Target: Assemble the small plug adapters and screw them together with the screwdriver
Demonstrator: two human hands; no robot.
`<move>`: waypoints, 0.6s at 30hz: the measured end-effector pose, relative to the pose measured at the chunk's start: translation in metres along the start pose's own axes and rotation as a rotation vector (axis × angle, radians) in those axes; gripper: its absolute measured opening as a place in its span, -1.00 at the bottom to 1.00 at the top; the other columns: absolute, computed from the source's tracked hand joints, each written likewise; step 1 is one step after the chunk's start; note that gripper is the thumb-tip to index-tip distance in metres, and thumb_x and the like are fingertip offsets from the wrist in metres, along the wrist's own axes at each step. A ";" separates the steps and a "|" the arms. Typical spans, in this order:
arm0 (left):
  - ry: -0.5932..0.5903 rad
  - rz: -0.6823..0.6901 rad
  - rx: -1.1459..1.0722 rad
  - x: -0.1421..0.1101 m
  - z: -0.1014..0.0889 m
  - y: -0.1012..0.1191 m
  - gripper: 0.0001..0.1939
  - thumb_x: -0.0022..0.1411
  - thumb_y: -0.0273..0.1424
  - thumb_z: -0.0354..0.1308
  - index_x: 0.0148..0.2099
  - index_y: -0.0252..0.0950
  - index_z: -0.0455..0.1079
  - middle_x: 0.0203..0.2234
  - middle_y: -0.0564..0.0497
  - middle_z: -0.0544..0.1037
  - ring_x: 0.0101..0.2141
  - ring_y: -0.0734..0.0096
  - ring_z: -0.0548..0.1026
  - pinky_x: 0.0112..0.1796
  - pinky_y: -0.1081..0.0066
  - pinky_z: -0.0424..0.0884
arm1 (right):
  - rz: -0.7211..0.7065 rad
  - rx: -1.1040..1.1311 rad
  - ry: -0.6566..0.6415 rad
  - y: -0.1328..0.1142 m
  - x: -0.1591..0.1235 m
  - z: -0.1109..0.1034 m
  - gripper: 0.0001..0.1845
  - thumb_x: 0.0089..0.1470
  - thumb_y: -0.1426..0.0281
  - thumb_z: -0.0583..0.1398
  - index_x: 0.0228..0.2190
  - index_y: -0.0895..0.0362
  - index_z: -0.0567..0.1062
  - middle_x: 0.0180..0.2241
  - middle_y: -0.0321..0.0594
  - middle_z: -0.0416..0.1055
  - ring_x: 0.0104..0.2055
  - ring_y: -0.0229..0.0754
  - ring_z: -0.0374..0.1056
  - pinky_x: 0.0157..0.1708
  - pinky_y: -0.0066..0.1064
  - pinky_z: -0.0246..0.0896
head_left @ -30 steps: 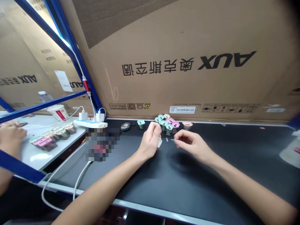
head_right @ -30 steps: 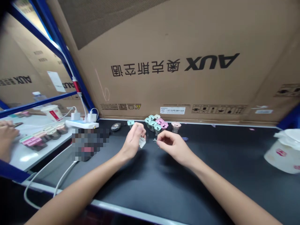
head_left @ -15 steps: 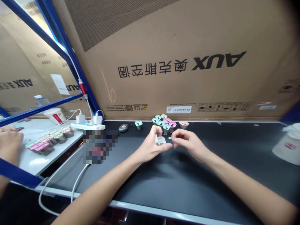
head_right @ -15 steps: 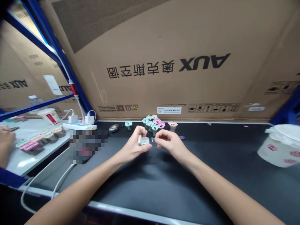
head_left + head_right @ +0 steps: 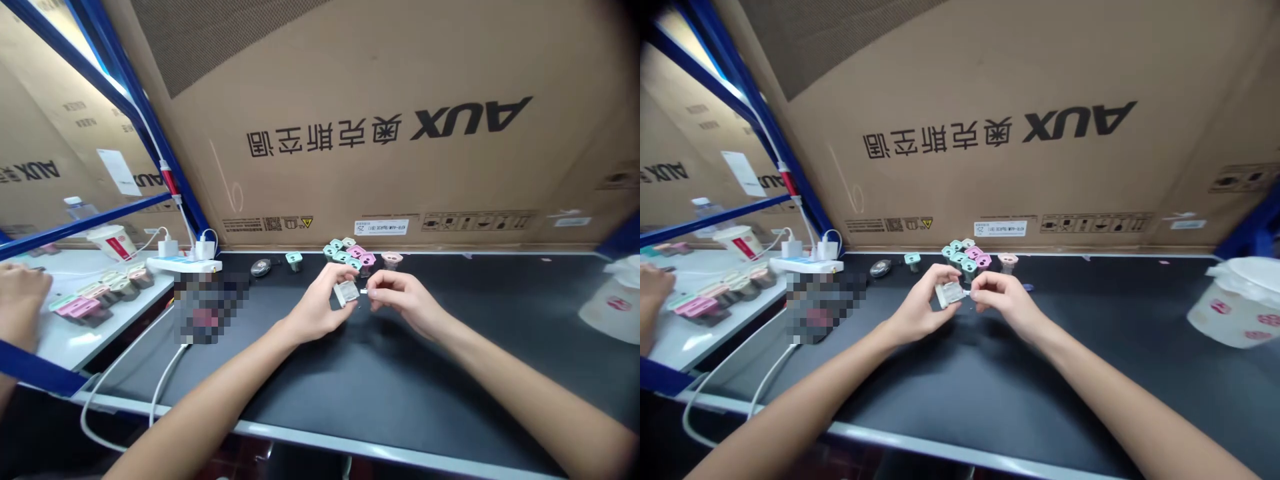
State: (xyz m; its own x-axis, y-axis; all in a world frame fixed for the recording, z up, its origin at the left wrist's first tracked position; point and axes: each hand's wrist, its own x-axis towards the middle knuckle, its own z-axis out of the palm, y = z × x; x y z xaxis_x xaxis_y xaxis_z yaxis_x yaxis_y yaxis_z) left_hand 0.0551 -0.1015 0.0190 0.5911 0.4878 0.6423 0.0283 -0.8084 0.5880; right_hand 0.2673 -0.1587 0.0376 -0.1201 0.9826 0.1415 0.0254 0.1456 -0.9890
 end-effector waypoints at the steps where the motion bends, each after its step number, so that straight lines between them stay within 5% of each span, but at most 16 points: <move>1: 0.006 0.007 0.005 0.000 0.000 0.000 -0.48 0.28 -0.47 0.25 0.24 -0.21 0.22 -0.01 -0.12 0.48 0.01 0.24 0.51 0.09 0.22 0.45 | -0.005 -0.008 -0.001 0.000 0.000 0.000 -0.75 -0.06 0.23 0.40 -0.45 0.12 0.53 -0.49 -0.29 0.44 -0.43 -0.23 0.35 -0.27 -0.33 0.27; 10: 0.062 0.194 0.213 0.000 0.000 0.003 -0.56 0.36 -0.37 0.24 0.24 -0.23 0.29 0.08 -0.16 0.53 0.11 0.24 0.52 0.11 0.24 0.50 | -0.067 -0.143 0.002 -0.006 -0.002 0.004 -0.75 0.00 0.20 0.36 -0.47 0.11 0.51 -0.53 -0.30 0.42 -0.44 -0.20 0.32 -0.30 -0.32 0.24; 18: 0.051 0.211 0.443 -0.002 0.001 0.003 -0.73 0.39 -0.30 0.20 0.09 -0.23 0.35 -0.03 -0.11 0.59 -0.07 0.32 0.61 -0.10 0.39 0.58 | -0.090 -0.162 0.009 -0.008 -0.002 0.004 -0.71 0.00 0.16 0.36 -0.47 0.12 0.50 -0.53 -0.29 0.42 -0.44 -0.21 0.31 -0.31 -0.32 0.24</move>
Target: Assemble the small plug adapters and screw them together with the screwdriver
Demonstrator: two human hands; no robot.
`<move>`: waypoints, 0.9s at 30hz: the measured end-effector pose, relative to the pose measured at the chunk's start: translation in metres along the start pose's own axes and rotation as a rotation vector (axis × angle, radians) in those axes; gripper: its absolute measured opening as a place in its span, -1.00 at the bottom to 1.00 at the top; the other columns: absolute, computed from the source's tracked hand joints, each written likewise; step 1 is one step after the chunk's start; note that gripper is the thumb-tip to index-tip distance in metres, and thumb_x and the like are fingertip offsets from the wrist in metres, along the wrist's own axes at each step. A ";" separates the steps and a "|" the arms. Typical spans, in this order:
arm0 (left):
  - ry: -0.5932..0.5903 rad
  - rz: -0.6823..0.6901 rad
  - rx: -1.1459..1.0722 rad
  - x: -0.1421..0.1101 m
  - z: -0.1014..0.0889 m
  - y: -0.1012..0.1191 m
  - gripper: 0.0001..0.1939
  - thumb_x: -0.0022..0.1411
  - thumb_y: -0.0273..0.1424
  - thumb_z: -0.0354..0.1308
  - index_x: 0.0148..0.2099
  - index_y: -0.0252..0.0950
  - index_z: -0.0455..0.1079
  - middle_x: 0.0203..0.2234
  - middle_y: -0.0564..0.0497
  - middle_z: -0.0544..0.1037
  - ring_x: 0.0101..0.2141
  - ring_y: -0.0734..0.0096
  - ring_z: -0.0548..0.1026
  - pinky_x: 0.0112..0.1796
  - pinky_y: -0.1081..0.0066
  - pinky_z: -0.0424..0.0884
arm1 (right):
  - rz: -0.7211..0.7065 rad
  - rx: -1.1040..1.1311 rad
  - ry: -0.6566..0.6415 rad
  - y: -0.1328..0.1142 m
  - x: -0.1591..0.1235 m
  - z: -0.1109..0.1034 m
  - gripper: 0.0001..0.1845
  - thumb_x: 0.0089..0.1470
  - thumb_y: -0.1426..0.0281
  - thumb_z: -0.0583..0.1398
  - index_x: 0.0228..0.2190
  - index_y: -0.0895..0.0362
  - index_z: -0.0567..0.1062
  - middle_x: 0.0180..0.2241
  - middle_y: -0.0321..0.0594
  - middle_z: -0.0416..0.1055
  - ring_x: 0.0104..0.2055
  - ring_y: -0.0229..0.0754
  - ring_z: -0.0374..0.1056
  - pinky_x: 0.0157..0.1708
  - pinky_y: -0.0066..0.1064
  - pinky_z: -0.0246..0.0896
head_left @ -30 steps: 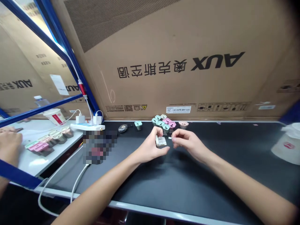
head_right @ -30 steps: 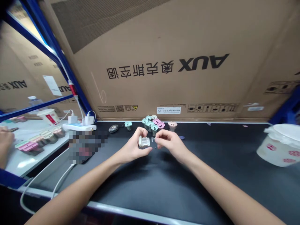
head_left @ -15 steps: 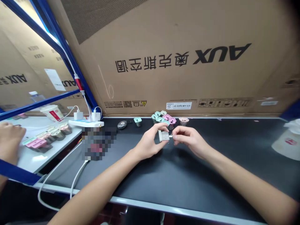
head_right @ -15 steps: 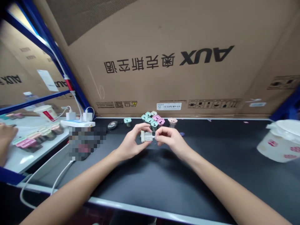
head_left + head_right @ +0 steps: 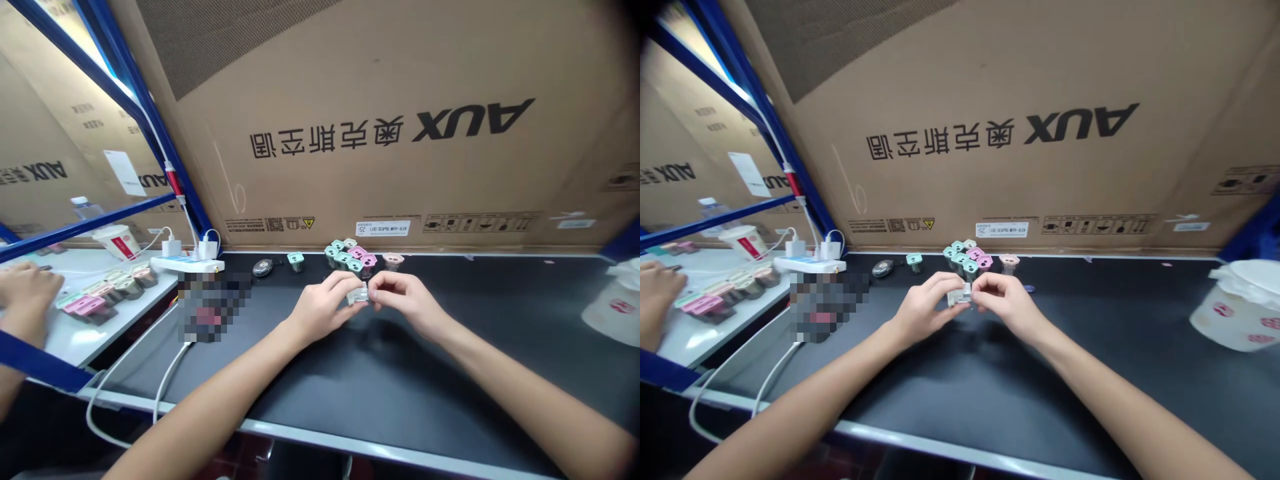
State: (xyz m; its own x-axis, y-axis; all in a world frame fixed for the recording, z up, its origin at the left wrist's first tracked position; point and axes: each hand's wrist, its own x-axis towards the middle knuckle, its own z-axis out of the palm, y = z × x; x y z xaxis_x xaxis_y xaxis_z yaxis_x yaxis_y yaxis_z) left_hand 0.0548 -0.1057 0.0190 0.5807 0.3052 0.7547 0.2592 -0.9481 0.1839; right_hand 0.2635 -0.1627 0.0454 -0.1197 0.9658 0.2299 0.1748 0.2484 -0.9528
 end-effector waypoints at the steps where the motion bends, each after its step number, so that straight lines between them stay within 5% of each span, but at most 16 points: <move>1: -0.001 -0.004 -0.009 0.000 0.001 0.000 -0.73 0.39 -0.33 0.18 0.09 -0.24 0.34 -0.01 -0.12 0.58 -0.04 0.31 0.60 -0.07 0.38 0.57 | 0.003 -0.005 0.003 0.000 0.000 0.000 -0.71 0.00 0.16 0.36 -0.48 0.12 0.50 -0.53 -0.29 0.41 -0.45 -0.22 0.31 -0.32 -0.32 0.24; 8: -0.052 -0.041 -0.087 0.000 0.002 0.000 -0.64 0.31 -0.49 0.14 0.14 -0.26 0.24 0.15 -0.21 0.47 0.12 0.25 0.53 0.01 0.32 0.55 | -0.013 -0.082 0.045 0.003 0.000 0.002 -0.69 0.01 0.13 0.34 -0.47 0.12 0.50 -0.53 -0.30 0.39 -0.46 -0.23 0.28 -0.39 -0.35 0.20; 13: -0.114 -0.091 -0.035 0.001 -0.001 -0.001 -0.63 0.31 -0.48 0.14 0.15 -0.24 0.24 0.05 -0.15 0.54 0.02 0.24 0.58 0.00 0.28 0.54 | -0.028 -0.094 0.061 0.004 0.000 0.001 -0.70 0.04 0.15 0.33 -0.46 0.13 0.51 -0.54 -0.30 0.39 -0.45 -0.23 0.27 -0.38 -0.35 0.19; 19: -0.032 -0.003 0.067 0.003 0.000 -0.004 -0.69 0.34 -0.42 0.18 0.11 -0.27 0.33 -0.02 -0.15 0.60 0.02 0.14 0.56 0.10 0.09 0.47 | -0.014 -0.115 0.057 0.007 0.000 0.001 -0.72 0.04 0.16 0.33 -0.45 0.13 0.52 -0.54 -0.31 0.38 -0.46 -0.24 0.25 -0.41 -0.36 0.18; 27: 0.004 0.075 0.116 0.005 0.001 -0.002 -0.66 0.33 -0.50 0.13 0.13 -0.28 0.31 0.00 -0.20 0.56 0.04 0.16 0.54 0.04 0.16 0.52 | -0.048 -0.162 0.087 0.008 -0.001 0.004 -0.73 0.06 0.17 0.33 -0.45 0.12 0.53 -0.46 -0.28 0.44 -0.41 -0.23 0.28 -0.35 -0.35 0.23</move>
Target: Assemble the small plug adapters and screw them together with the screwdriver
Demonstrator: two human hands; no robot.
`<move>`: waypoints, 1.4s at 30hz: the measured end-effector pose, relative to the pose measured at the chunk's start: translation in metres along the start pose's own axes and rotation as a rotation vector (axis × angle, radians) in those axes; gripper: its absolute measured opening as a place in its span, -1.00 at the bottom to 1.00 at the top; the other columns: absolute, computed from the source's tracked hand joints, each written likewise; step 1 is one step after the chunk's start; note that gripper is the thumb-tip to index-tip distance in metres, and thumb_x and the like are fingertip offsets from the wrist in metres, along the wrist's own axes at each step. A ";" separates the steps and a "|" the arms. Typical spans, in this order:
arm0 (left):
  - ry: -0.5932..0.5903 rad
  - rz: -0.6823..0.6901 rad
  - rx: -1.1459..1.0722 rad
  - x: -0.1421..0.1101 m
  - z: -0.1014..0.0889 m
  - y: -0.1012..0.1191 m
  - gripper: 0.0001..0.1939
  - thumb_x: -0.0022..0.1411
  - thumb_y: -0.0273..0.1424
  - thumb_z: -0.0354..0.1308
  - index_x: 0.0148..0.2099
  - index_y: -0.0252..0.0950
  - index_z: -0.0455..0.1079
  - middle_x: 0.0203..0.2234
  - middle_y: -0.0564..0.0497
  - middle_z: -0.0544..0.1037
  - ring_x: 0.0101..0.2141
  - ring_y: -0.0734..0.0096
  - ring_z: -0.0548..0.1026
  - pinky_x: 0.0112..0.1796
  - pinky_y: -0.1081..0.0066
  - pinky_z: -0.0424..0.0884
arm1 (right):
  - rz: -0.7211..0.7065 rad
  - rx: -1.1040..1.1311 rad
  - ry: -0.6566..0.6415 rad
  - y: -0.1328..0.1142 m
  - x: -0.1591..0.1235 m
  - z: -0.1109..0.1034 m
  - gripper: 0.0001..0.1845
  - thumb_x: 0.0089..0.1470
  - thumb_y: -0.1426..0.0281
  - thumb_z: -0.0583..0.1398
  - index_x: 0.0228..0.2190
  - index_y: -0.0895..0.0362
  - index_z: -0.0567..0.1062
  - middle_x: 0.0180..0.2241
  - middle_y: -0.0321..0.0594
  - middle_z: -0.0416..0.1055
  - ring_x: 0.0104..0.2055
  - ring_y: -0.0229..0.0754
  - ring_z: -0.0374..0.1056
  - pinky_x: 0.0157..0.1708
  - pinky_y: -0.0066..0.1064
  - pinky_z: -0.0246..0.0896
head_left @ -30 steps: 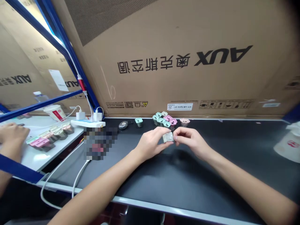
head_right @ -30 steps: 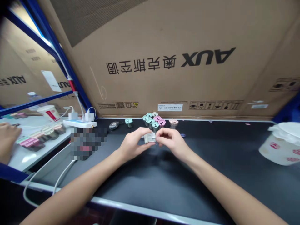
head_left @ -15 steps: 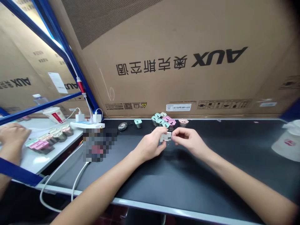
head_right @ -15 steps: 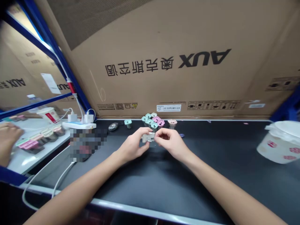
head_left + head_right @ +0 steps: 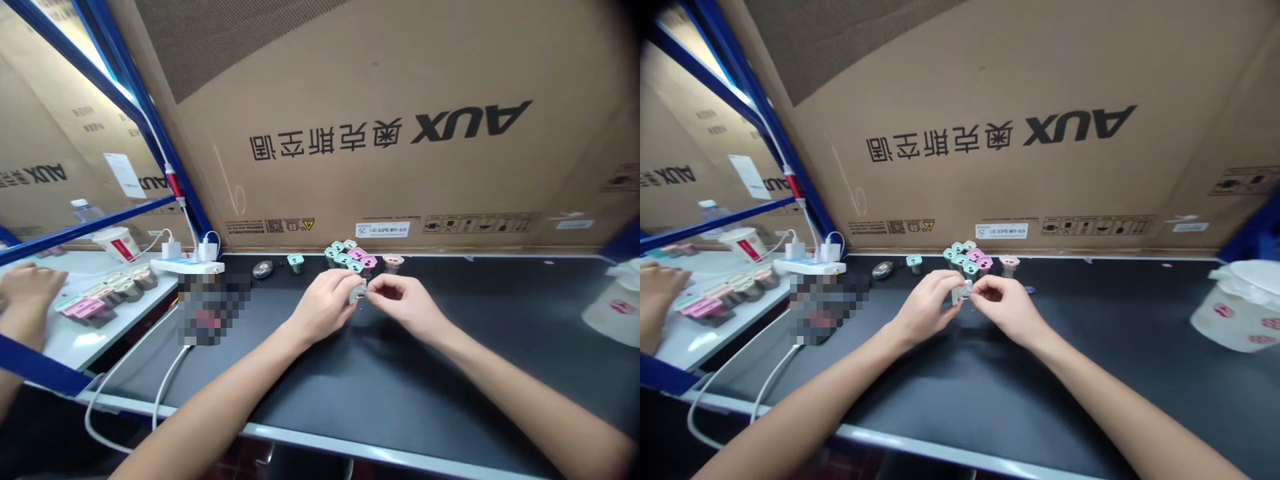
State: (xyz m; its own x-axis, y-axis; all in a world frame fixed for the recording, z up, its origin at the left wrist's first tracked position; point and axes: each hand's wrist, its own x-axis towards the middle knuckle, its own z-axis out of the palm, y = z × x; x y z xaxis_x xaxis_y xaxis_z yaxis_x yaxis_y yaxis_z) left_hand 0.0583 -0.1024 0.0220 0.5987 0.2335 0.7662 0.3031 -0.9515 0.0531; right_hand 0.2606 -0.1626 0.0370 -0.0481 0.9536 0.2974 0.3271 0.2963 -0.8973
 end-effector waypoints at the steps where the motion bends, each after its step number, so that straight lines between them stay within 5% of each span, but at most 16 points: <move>1: 0.002 0.006 0.004 0.000 0.000 0.000 -0.67 0.33 -0.51 0.13 0.13 -0.28 0.31 0.00 -0.20 0.56 0.04 0.16 0.54 0.04 0.16 0.52 | -0.004 -0.001 0.008 -0.001 0.000 0.000 -0.72 0.05 0.16 0.33 -0.45 0.12 0.53 -0.46 -0.27 0.44 -0.41 -0.22 0.29 -0.35 -0.35 0.23; 21: 0.013 0.084 0.077 0.000 0.004 -0.003 -0.75 0.33 -0.53 0.09 0.04 -0.29 0.33 -0.05 -0.17 0.55 -0.01 0.22 0.55 -0.02 0.25 0.56 | 0.090 0.044 -0.004 0.004 0.004 -0.001 -0.60 -0.04 0.07 0.41 -0.50 0.13 0.51 -0.53 -0.30 0.42 -0.45 -0.24 0.27 -0.39 -0.35 0.20; 33: 0.026 0.068 0.066 0.000 0.004 -0.002 -0.76 0.34 -0.50 0.11 0.04 -0.28 0.36 -0.05 -0.14 0.57 -0.03 0.26 0.55 -0.03 0.30 0.57 | 0.197 0.358 -0.032 0.010 0.006 0.007 -0.51 -0.18 0.19 0.50 -0.35 0.09 0.38 -0.40 -0.39 0.40 -0.40 -0.25 0.41 -0.32 -0.31 0.43; 42: 0.011 0.069 0.063 -0.004 0.001 0.001 -0.81 0.38 -0.44 0.14 0.01 -0.22 0.46 0.09 -0.13 0.50 -0.09 0.38 0.60 -0.10 0.41 0.59 | 0.248 0.534 -0.136 0.005 0.000 0.010 -0.57 0.02 0.14 0.42 -0.18 0.10 0.46 -0.35 -0.30 0.49 -0.39 -0.26 0.44 -0.25 -0.30 0.46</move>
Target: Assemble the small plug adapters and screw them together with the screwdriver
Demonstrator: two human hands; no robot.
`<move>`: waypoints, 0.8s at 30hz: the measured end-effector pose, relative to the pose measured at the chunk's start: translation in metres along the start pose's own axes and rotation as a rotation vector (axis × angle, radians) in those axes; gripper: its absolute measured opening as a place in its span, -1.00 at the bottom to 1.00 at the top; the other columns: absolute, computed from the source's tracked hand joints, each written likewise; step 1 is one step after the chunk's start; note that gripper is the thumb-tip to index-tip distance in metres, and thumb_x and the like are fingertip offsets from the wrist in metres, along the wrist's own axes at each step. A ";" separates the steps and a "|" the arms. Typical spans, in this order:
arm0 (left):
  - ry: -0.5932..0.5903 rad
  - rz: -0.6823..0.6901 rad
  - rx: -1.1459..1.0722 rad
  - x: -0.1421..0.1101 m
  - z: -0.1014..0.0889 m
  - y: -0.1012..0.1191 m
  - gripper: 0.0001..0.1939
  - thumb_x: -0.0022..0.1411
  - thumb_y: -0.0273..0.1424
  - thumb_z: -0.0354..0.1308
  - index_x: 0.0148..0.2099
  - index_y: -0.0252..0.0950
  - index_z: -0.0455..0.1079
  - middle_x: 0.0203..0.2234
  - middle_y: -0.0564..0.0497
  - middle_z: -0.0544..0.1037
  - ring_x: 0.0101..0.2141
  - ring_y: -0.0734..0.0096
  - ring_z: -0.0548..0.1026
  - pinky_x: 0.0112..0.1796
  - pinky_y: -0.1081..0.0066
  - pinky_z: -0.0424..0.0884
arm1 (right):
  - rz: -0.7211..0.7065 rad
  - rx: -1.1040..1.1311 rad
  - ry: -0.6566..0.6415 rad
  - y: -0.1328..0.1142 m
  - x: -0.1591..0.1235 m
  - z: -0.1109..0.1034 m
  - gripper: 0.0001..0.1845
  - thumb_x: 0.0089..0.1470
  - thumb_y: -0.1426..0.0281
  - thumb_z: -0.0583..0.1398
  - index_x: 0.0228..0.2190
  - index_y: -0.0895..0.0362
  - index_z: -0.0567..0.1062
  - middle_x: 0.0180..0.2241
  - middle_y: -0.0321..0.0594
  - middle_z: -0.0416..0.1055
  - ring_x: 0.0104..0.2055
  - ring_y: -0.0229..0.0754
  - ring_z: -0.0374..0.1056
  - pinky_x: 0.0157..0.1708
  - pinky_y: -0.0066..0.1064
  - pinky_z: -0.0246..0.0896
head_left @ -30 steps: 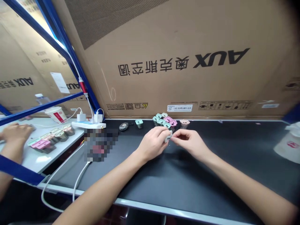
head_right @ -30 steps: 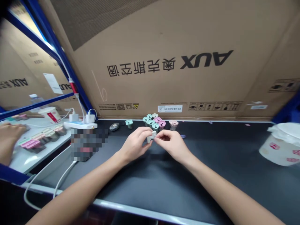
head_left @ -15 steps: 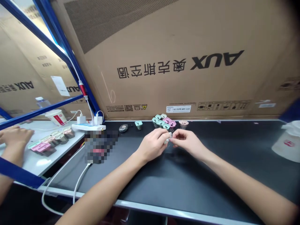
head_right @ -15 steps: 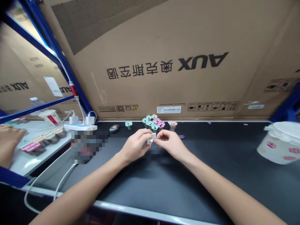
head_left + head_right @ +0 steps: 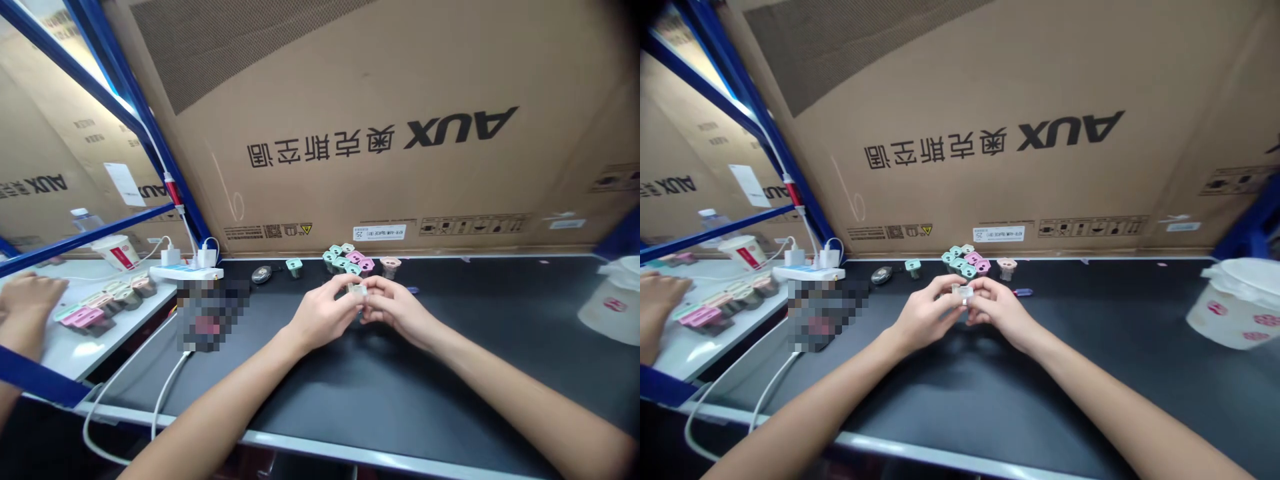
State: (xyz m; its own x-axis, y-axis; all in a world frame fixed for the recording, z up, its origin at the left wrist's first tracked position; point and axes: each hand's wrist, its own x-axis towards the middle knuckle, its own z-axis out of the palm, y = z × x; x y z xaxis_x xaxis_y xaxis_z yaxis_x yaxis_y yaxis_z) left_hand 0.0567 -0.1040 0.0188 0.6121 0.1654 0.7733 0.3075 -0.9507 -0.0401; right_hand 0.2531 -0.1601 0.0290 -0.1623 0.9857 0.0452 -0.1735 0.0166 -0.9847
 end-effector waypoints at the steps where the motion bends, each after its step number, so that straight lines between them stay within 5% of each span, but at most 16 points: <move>1: 0.004 -0.001 -0.012 0.000 0.000 0.000 -0.81 0.38 -0.44 0.15 0.02 -0.21 0.46 0.10 -0.12 0.50 -0.10 0.41 0.61 -0.11 0.43 0.60 | 0.012 0.020 -0.001 -0.001 -0.001 0.000 -0.57 0.01 0.15 0.43 -0.18 0.09 0.46 -0.36 -0.31 0.49 -0.40 -0.27 0.42 -0.24 -0.30 0.46; 24: -0.085 0.070 0.005 0.003 -0.009 0.001 -0.83 0.42 -0.39 0.11 -0.08 -0.25 0.53 0.01 -0.12 0.54 -0.26 0.52 0.57 -0.28 0.55 0.53 | 0.128 0.076 -0.108 -0.002 -0.003 -0.001 -0.70 0.11 0.27 0.34 -0.18 0.06 0.39 -0.48 -0.37 0.45 -0.43 -0.29 0.38 -0.26 -0.31 0.44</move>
State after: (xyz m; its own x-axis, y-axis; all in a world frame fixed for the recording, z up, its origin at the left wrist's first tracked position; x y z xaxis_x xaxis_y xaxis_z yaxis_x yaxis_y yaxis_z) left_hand 0.0521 -0.1067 0.0268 0.6917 0.1199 0.7122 0.2653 -0.9594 -0.0960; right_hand 0.2548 -0.1627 0.0302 -0.2906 0.9551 -0.0577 -0.2170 -0.1245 -0.9682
